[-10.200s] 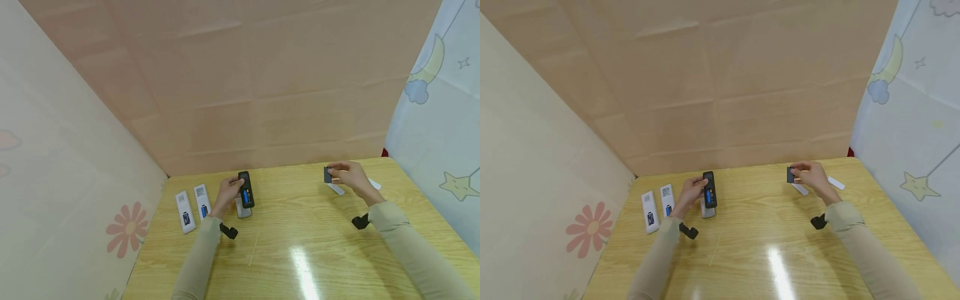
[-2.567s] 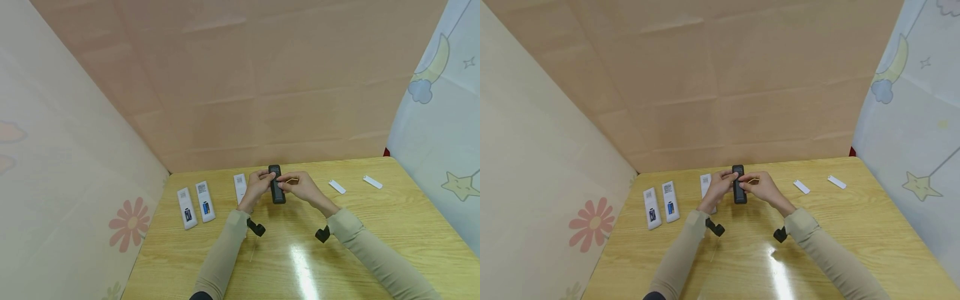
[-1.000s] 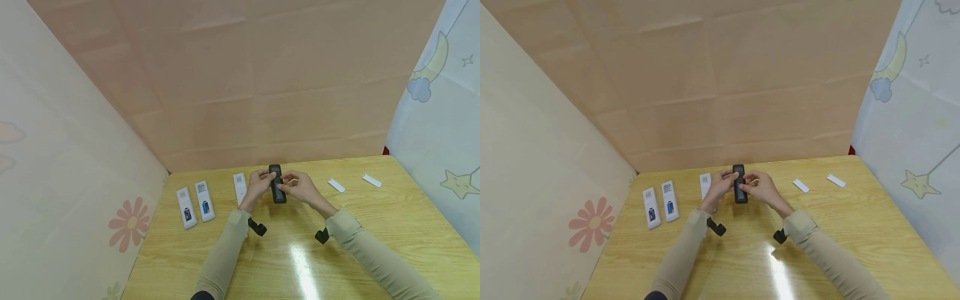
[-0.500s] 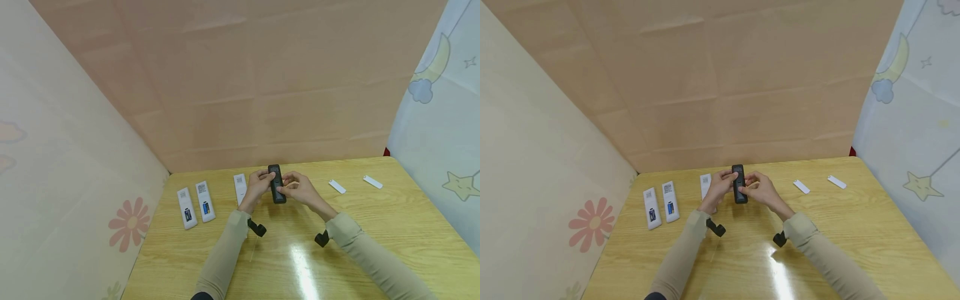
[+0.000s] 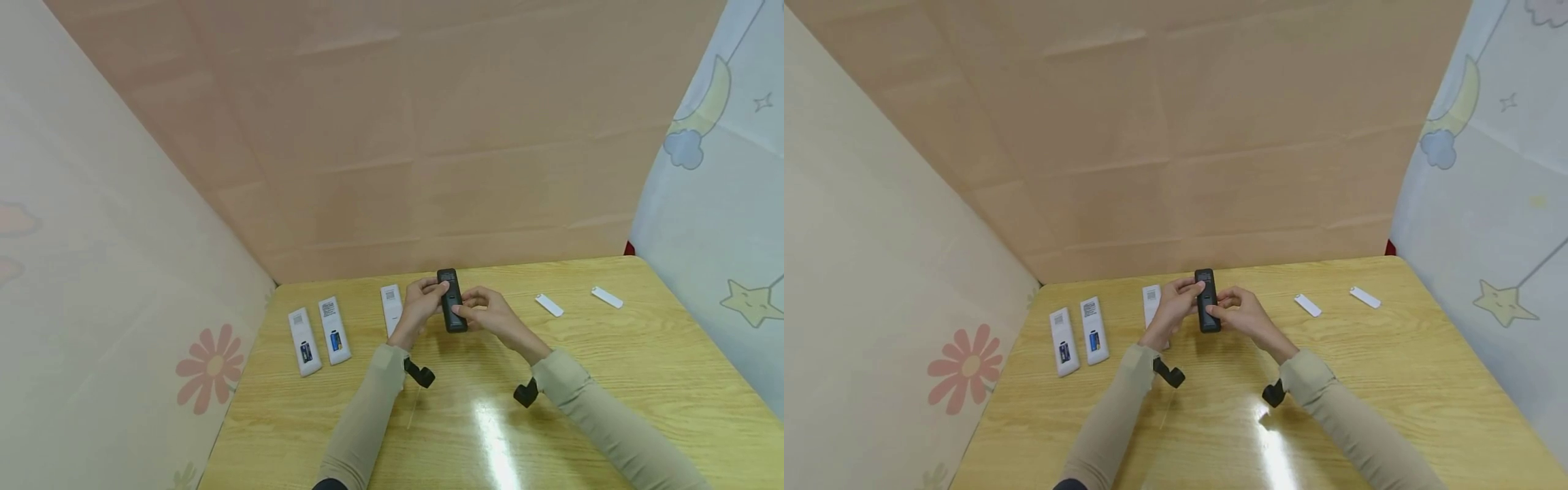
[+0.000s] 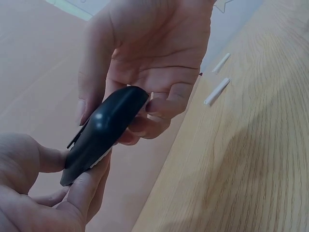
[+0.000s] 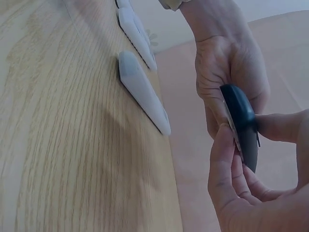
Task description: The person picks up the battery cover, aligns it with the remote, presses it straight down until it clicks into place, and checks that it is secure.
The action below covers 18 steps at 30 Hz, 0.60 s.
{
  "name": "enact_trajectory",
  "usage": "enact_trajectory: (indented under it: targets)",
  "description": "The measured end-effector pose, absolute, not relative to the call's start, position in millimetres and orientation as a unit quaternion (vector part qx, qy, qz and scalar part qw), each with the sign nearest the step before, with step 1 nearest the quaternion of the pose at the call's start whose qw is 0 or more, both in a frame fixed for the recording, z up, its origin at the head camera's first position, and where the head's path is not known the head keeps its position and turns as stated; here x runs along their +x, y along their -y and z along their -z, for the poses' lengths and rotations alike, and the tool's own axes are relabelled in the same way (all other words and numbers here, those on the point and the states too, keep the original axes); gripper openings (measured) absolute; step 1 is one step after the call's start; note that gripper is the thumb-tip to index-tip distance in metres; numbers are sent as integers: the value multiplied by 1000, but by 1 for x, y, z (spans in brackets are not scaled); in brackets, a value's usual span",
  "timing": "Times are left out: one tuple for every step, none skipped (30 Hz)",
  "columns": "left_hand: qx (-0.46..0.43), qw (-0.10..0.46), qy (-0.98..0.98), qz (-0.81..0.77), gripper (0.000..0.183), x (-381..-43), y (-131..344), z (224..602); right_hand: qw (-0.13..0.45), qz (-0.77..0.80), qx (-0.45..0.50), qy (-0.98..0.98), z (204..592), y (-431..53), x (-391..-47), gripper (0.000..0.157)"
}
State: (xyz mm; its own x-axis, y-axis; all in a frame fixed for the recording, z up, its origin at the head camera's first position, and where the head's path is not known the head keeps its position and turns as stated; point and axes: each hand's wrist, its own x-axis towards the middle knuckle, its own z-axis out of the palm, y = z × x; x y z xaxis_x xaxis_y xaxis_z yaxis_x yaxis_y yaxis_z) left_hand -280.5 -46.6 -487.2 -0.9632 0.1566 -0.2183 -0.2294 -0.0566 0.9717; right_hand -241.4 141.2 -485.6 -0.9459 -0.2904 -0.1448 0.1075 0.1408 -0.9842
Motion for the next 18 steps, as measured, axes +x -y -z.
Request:
enact_trajectory:
  targets:
    - [-24, 132, -673, -728, 42, -280, 46, 487, 154, 654, -62, -738, 486, -141, -241, 51]
    - [-22, 133, -672, -728, 42, -280, 46, 487, 155, 655, -63, -737, 486, -142, -241, 51]
    - [-19, 133, -671, -729, 42, -280, 46, 487, 157, 656, -65, -736, 486, -142, -241, 50]
    - [-17, 132, -670, -730, 42, -280, 46, 487, 157, 657, -65, -735, 486, -142, -241, 50]
    - [-15, 133, -670, -731, 42, -279, 46, 488, 157, 657, -65, -734, 486, -142, -240, 50]
    - [-13, 133, -670, -730, 42, -279, 46, 488, 157, 658, -65, -734, 486, -142, -240, 49]
    - [-12, 133, -670, -731, 42, -279, 46, 488, 157, 658, -66, -733, 486, -142, -240, 49]
    - [-11, 134, -670, -730, 42, -279, 46, 487, 157, 657, -67, -734, 485, -142, -239, 49]
    - [-10, 135, -670, -730, 42, -278, 46, 487, 158, 657, -66, -734, 485, -142, -239, 48]
    - [-9, 136, -671, -729, 43, -278, 46, 486, 158, 657, -64, -734, 485, -142, -239, 48]
    - [-8, 137, -671, -729, 43, -278, 46, 486, 159, 656, -63, -735, 485, -142, -240, 48]
    - [-8, 138, -672, -728, 43, -278, 47, 486, 160, 656, -61, -735, 485, -142, -239, 47]
    - [-7, 139, -672, -727, 43, -278, 47, 486, 161, 655, -59, -736, 484, -142, -239, 47]
    - [-5, 140, -674, -725, 43, -278, 47, 486, 161, 656, -56, -735, 484, -142, -239, 46]
    - [-5, 141, -675, -725, 43, -278, 48, 487, 162, 656, -54, -735, 484, -141, -239, 46]
    - [-5, 141, -675, -724, 42, -279, 48, 487, 161, 657, -53, -735, 484, -141, -238, 45]
    - [-3, 141, -677, -723, 42, -279, 49, 488, 161, 657, -52, -734, 483, -140, -238, 44]
    - [-3, 141, -678, -721, 41, -279, 49, 488, 161, 659, -52, -733, 483, -140, -238, 44]
